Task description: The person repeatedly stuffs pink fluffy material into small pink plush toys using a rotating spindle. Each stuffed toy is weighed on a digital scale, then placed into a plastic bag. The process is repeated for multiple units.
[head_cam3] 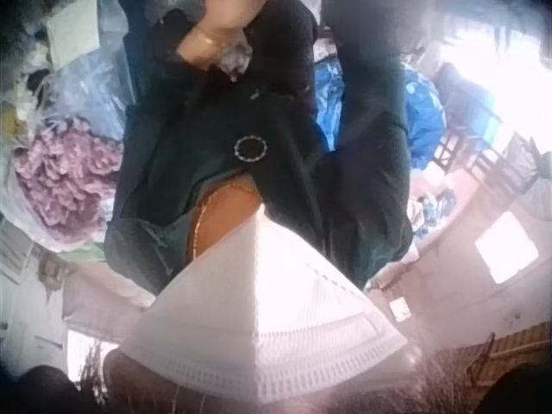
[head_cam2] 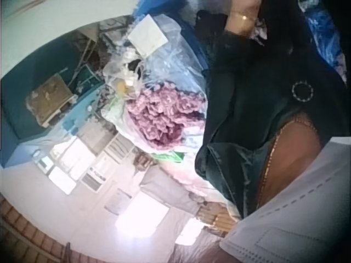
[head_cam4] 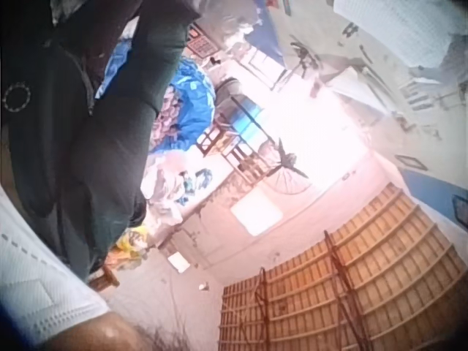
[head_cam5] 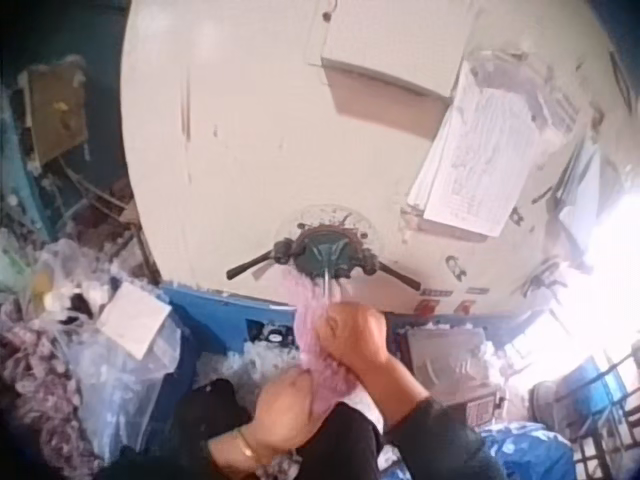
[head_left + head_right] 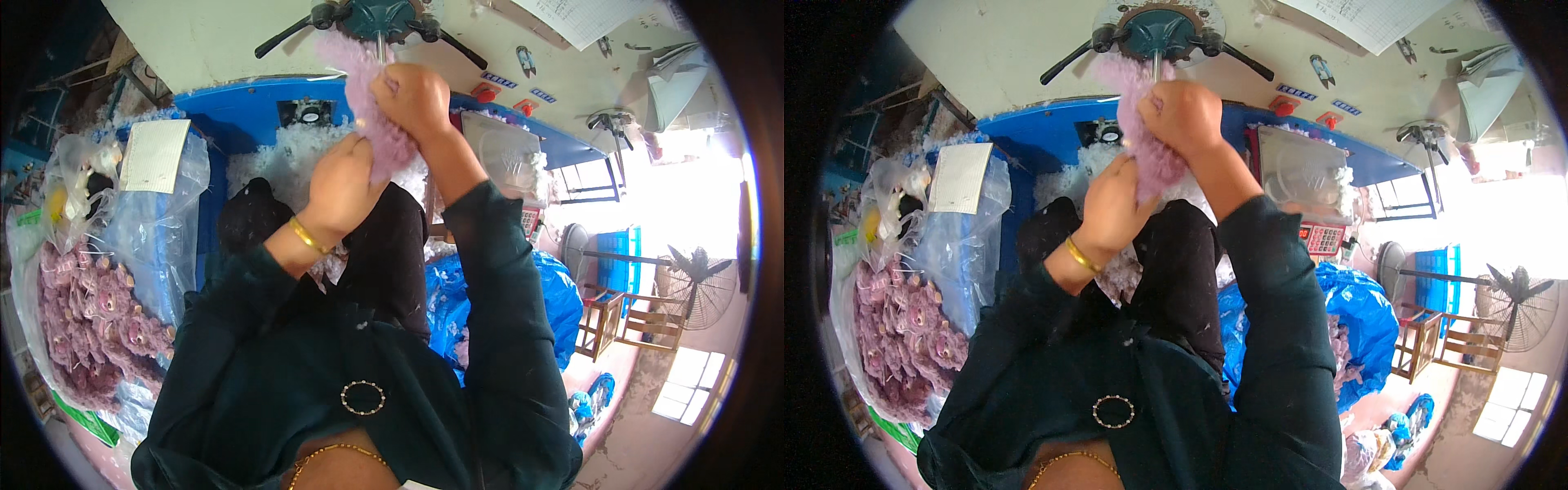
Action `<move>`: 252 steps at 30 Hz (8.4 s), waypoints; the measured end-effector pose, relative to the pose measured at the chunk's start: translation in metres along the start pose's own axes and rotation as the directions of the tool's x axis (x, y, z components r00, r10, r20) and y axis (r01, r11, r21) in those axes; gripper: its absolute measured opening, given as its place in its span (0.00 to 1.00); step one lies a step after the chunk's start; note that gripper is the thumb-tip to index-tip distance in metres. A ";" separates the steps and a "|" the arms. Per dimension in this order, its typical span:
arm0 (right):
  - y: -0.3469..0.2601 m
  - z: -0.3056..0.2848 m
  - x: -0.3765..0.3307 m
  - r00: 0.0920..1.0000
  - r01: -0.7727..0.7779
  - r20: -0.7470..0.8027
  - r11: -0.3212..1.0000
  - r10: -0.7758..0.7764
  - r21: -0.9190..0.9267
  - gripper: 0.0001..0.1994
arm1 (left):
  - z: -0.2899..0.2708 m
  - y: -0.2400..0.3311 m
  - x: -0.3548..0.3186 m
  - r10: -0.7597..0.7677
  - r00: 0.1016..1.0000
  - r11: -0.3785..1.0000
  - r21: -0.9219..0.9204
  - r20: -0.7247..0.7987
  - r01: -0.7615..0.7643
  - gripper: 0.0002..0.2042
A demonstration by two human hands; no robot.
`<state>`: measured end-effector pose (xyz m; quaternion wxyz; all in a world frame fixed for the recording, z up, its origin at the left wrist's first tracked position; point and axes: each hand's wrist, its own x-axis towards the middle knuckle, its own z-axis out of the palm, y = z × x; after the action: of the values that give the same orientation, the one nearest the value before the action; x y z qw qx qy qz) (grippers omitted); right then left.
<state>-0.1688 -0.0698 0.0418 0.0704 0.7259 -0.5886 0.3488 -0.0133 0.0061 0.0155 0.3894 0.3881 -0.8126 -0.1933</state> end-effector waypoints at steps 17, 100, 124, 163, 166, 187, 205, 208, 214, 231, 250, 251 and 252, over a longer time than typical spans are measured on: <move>-0.019 0.006 0.013 0.941 -0.316 0.111 0.948 0.319 -0.050 0.16 | 0.026 0.008 -0.018 -0.458 0.831 0.098 -0.911 0.316 0.401 0.14; 0.012 -0.028 -0.031 0.783 -0.622 0.605 0.222 0.146 0.751 0.12 | -0.003 -0.021 0.014 0.064 0.676 -0.542 -0.543 0.735 0.641 0.23; -0.025 -0.016 -0.081 0.993 -0.067 0.119 0.919 0.022 0.389 0.38 | 0.003 -0.022 0.015 -0.257 0.945 0.560 -0.767 0.201 0.315 0.31; -0.026 -0.075 -0.113 0.849 -0.520 0.471 0.541 0.240 0.661 0.38 | -0.051 0.005 -0.032 -0.198 0.880 0.513 -0.719 0.432 0.469 0.23; 0.074 -0.100 -0.123 0.611 -0.748 0.648 0.599 0.454 0.286 0.26 | -0.062 -0.025 -0.056 -0.389 0.810 0.484 -0.651 0.439 0.585 0.20; 0.259 -0.177 -0.162 0.063 -0.996 0.103 0.055 0.993 0.071 0.38 | -0.192 -0.148 -0.262 -0.430 0.770 0.181 0.791 -0.470 0.584 0.31; 0.196 -0.260 -0.315 0.416 -0.130 0.480 0.573 0.772 -0.809 0.24 | -0.256 -0.199 -0.420 -0.675 0.184 -0.099 0.335 -0.714 0.937 0.32; 0.192 -0.247 -0.317 0.482 -0.573 0.374 0.608 0.793 -0.550 0.27 | -0.267 -0.195 -0.384 -0.411 0.227 0.094 0.206 -0.883 0.974 0.29; 0.041 -0.110 -0.176 0.616 -0.614 0.668 0.786 0.417 0.076 0.14 | -0.228 -0.176 -0.282 -0.745 0.429 0.631 -0.331 -0.510 0.701 0.16; -0.110 -0.017 -0.097 0.598 -0.734 0.797 -0.343 0.084 0.586 0.16 | -0.052 -0.033 -0.083 -0.280 0.954 0.356 -0.912 0.103 0.203 0.25; -0.059 -0.059 -0.132 0.426 -0.861 0.904 -0.290 0.037 0.418 0.22 | -0.056 -0.021 -0.055 -0.128 0.752 0.072 -0.750 0.647 0.658 0.15; -0.054 -0.059 -0.138 0.456 -0.870 0.890 -0.202 0.022 0.450 0.20 | -0.053 -0.015 -0.059 -0.152 0.769 0.069 -0.770 0.621 0.635 0.13; -0.054 -0.060 -0.139 0.483 -0.869 0.875 -0.113 0.007 0.481 0.19 | -0.050 -0.013 -0.061 -0.177 0.785 0.065 -0.789 0.593 0.611 0.12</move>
<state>-0.1541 0.0890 0.0219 -0.7561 0.3553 -0.4148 0.3607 0.0567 0.0452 0.0088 0.3237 0.2242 -0.4148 -0.8203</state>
